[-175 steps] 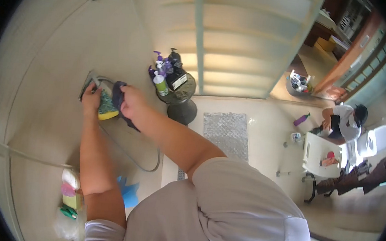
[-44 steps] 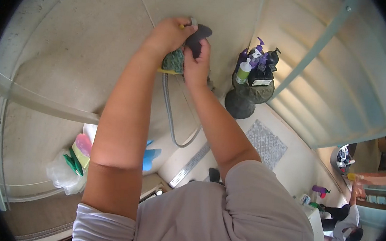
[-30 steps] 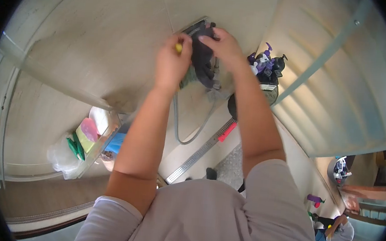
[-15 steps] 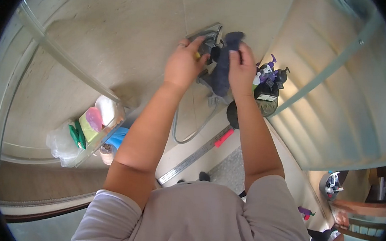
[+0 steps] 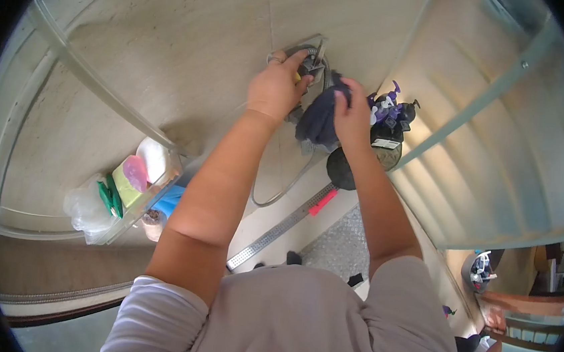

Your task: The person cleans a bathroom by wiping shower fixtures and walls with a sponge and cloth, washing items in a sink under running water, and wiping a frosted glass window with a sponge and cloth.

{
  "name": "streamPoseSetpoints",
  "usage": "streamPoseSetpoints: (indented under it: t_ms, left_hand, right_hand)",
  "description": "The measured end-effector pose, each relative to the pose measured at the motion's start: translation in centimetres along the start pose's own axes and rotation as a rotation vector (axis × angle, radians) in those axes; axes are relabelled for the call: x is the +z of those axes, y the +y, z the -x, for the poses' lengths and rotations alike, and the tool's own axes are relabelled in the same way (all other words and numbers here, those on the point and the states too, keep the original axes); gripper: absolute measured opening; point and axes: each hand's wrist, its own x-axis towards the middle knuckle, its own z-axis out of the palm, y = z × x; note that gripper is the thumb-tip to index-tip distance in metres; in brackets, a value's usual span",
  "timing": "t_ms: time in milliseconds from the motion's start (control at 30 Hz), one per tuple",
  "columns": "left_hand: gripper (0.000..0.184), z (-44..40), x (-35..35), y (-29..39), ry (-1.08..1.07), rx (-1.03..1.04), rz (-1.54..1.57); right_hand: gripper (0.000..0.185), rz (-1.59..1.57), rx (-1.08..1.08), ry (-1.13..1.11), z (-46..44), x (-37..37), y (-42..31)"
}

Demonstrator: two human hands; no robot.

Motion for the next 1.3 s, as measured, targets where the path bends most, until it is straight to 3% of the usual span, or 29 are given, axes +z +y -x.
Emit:
streamPoseSetpoints:
  t_ms: [67, 167, 233, 267, 400, 500, 533, 633, 667, 767, 800, 900, 967, 1133, 1233, 1300]
  left_hand:
    - [0.032, -0.1, 0.1, -0.2, 0.012, 0.021, 0.027]
    - [0.024, -0.3, 0.5, -0.7, 0.023, 0.072, 0.070]
    - [0.022, -0.4, 0.2, -0.7, 0.011, 0.078, 0.072]
    - [0.022, -0.3, 0.1, -0.6, 0.005, 0.079, 0.053]
    - [0.022, -0.5, -0.1, -0.6, -0.007, 0.074, 0.023]
    - [0.021, -0.4, 0.1, -0.9, 0.021, 0.107, 0.011]
    - [0.021, -0.4, 0.1, -0.9, 0.044, 0.123, 0.006]
    - [0.022, -0.5, -0.4, -0.7, -0.039, 0.088, -0.006]
    - [0.023, -0.5, -0.5, -0.6, -0.033, 0.088, -0.005]
    - [0.023, -0.3, -0.4, -0.6, -0.033, 0.079, 0.001]
    - [0.023, -0.3, -0.4, -0.7, -0.040, 0.073, 0.004]
    - [0.025, -0.3, -0.2, -0.6, -0.030, 0.087, -0.048]
    - [0.028, 0.1, 0.0, -0.6, -0.015, 0.074, -0.033]
    - [0.039, 4.7, -1.0, 0.0, 0.019, -0.093, 0.169]
    - [0.037, 8.0, -0.2, -1.4, 0.054, -0.106, 0.273]
    - [0.036, 10.1, -0.4, -2.4, 0.031, -0.130, 0.353]
  right_hand:
    - [0.029, -0.471, 0.216, 0.251, 0.5, 0.9, 2.0]
    - [0.028, -0.543, 0.364, 0.136, -1.2, 2.9, -2.0]
    - [0.029, -0.214, 0.164, 0.272, -1.0, 4.8, -2.7]
    - [0.029, -0.422, 0.294, 0.297, -0.2, 6.3, -0.9]
    - [0.027, -0.167, 0.102, 0.316, 1.8, 7.4, -2.1]
    - [0.026, -0.225, 0.291, 0.364, 0.6, 6.8, -1.1]
    - [0.024, -0.503, 0.497, 0.447, 0.0, 7.3, -0.6]
    - [0.023, -0.106, 0.237, 0.393, 1.5, 8.0, -1.6]
    - [0.023, -0.104, 0.183, 0.357, 2.0, 8.3, -2.0]
    - [0.023, -0.252, 0.357, 0.352, 0.4, 7.4, -0.3]
    - [0.023, -0.435, 0.533, 0.347, -0.6, 6.8, -0.7]
    - [0.026, -0.897, 0.548, 0.229, -2.0, 5.9, -0.4]
    - [0.028, -0.936, 0.503, 0.220, -1.6, 5.7, -1.2]
    - [0.029, -1.251, 0.760, 0.190, -0.6, 6.2, -0.6]
    - [0.028, -0.734, 0.605, 0.402, -2.1, 5.1, -0.9]
    - [0.026, -0.856, 0.420, 0.447, -3.2, 3.1, -1.6]
